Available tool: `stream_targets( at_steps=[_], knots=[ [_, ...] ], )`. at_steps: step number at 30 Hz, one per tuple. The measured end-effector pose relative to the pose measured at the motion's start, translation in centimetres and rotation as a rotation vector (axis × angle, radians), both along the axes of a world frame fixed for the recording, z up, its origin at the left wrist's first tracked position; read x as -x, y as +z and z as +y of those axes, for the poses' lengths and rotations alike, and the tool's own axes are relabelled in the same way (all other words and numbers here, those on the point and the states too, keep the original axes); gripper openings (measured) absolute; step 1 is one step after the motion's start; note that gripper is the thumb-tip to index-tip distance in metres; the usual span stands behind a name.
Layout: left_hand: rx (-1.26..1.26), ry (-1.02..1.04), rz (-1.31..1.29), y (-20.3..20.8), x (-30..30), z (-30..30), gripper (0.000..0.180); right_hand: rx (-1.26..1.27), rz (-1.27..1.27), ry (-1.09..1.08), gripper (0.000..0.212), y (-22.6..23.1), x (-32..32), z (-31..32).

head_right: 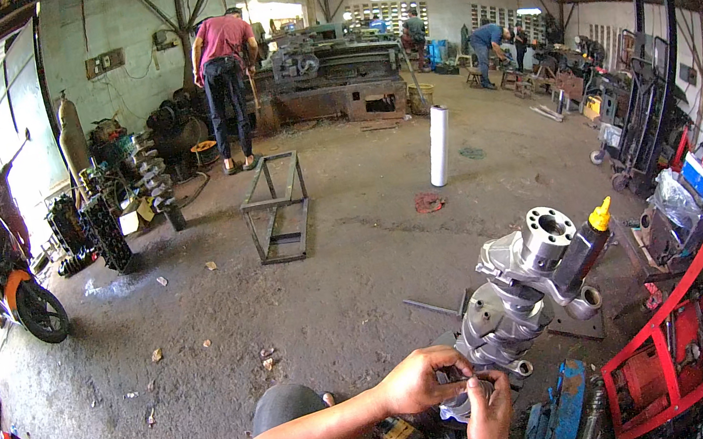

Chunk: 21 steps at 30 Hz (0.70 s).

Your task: The person cleans a crankshaft bearing cap with a rag, applies oil to the bearing surface, and installs the cap onto the crankshaft. The person repeats this process for multiple bearing caps.

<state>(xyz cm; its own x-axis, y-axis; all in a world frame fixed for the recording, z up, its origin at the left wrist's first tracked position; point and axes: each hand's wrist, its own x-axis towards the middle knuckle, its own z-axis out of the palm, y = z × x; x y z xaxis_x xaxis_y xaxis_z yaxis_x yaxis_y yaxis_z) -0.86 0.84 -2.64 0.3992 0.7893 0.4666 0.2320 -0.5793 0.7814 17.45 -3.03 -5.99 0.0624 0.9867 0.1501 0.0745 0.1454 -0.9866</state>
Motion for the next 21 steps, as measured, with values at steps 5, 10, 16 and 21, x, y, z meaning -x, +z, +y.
stream_targets(
  at_steps=[5,10,16,21],
  knots=[
    [-0.169,0.009,0.051,0.2,-0.2,-0.4,0.027,-0.064,-0.127,0.015,0.03,0.4,-0.1,-0.3],
    [-0.24,0.045,0.064,0.3,-0.7,-0.7,0.026,-0.061,-0.153,0.003,0.026,1.3,-0.4,-0.5],
    [-0.16,0.042,0.115,0.4,-0.3,-0.5,0.021,-0.089,-0.323,0.063,0.042,2.7,-0.3,-1.2],
    [-0.05,0.002,0.217,0.7,0.3,-0.4,0.02,-0.055,-0.526,-0.035,0.052,2.3,0.0,-1.4]
  ],
)
